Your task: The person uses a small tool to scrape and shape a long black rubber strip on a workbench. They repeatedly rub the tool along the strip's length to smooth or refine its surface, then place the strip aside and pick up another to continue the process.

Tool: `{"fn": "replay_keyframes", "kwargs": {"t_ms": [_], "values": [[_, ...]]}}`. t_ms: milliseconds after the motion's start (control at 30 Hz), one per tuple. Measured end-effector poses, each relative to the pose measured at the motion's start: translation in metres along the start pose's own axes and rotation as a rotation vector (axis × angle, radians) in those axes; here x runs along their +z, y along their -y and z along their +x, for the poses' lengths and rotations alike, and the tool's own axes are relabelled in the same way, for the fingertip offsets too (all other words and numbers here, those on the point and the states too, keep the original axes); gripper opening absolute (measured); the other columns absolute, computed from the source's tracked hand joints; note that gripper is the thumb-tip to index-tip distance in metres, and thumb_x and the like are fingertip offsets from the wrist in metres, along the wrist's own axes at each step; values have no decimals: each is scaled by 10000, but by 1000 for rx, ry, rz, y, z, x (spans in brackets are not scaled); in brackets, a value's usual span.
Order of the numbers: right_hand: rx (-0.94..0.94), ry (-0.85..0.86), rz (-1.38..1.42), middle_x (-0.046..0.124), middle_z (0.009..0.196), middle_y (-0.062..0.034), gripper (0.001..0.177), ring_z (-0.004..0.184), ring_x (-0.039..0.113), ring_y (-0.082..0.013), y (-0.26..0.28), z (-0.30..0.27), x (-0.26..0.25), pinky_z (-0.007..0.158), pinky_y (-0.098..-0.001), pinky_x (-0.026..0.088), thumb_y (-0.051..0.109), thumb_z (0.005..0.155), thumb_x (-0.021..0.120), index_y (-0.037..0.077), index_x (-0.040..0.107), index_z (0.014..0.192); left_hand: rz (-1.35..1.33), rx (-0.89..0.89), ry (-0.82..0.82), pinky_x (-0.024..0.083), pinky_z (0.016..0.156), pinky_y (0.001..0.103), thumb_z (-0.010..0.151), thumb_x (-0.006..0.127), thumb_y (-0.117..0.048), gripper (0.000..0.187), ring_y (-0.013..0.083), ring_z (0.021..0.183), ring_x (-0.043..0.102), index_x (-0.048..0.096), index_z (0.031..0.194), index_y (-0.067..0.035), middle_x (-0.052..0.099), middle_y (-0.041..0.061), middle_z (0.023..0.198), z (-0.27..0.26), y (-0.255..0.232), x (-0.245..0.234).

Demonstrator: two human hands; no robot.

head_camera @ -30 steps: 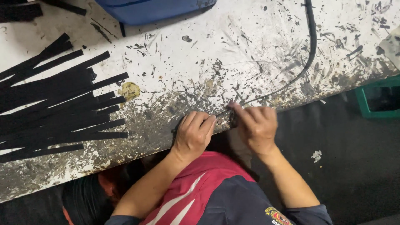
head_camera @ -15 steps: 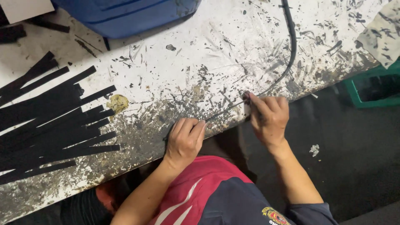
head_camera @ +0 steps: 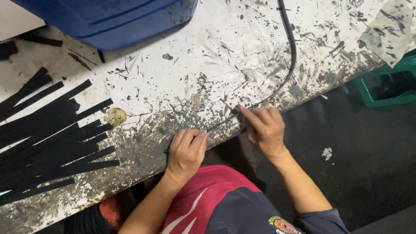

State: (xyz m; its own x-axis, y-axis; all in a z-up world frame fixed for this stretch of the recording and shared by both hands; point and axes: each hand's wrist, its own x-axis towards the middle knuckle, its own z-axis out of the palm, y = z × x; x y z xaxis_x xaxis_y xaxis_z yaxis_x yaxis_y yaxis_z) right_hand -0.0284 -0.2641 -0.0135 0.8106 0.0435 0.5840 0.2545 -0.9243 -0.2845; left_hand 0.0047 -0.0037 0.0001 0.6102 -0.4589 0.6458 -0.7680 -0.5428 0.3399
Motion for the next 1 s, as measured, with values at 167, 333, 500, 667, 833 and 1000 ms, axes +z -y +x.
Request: {"fn": "replay_keyframes", "kwargs": {"t_ms": [167,333,500,667,833,1000], "values": [[64,-41,-98,654,883,-75,265,817,601,-286,-52,20,-26,828,-397,511,51,920,710,87,818,1160,-7,-9,-2,500,571,358,919,755,-47,33,272,641,593,757,947,-30,578,90,797,-6,1,4],[97,-28,249,698,965,-117,271,922,684,-329,20,39,-14,868,-409,564,4,943,662,49,786,1179,7,-23,-2,495,564,368,918,752,-46,36,289,642,594,754,950,-30,569,96,789,0,-2,2],[117,53,325,707,994,-114,315,900,714,-338,17,36,0,836,-422,578,24,960,674,86,774,1252,-4,-31,5,522,602,382,928,748,-63,88,305,689,620,750,1009,-26,588,113,827,2,-2,-17],[42,-4,230,683,938,-152,266,879,675,-343,-2,48,-21,827,-423,553,-70,979,667,-20,781,1214,-7,-59,-7,509,592,369,910,760,-49,27,287,674,604,750,934,-45,576,92,806,-8,2,-13],[-87,52,314,667,922,-111,401,879,622,-332,55,17,2,827,-450,529,56,868,673,104,775,1253,-3,-52,-24,493,579,356,908,744,-31,21,268,652,584,745,896,-49,554,75,779,-2,0,-6],[-157,26,-9,659,880,-49,374,796,525,-267,17,8,2,772,-391,425,96,863,705,152,806,1218,-39,-53,-33,502,586,368,936,724,-41,25,282,661,588,748,929,-39,556,87,793,0,0,-9]]}}
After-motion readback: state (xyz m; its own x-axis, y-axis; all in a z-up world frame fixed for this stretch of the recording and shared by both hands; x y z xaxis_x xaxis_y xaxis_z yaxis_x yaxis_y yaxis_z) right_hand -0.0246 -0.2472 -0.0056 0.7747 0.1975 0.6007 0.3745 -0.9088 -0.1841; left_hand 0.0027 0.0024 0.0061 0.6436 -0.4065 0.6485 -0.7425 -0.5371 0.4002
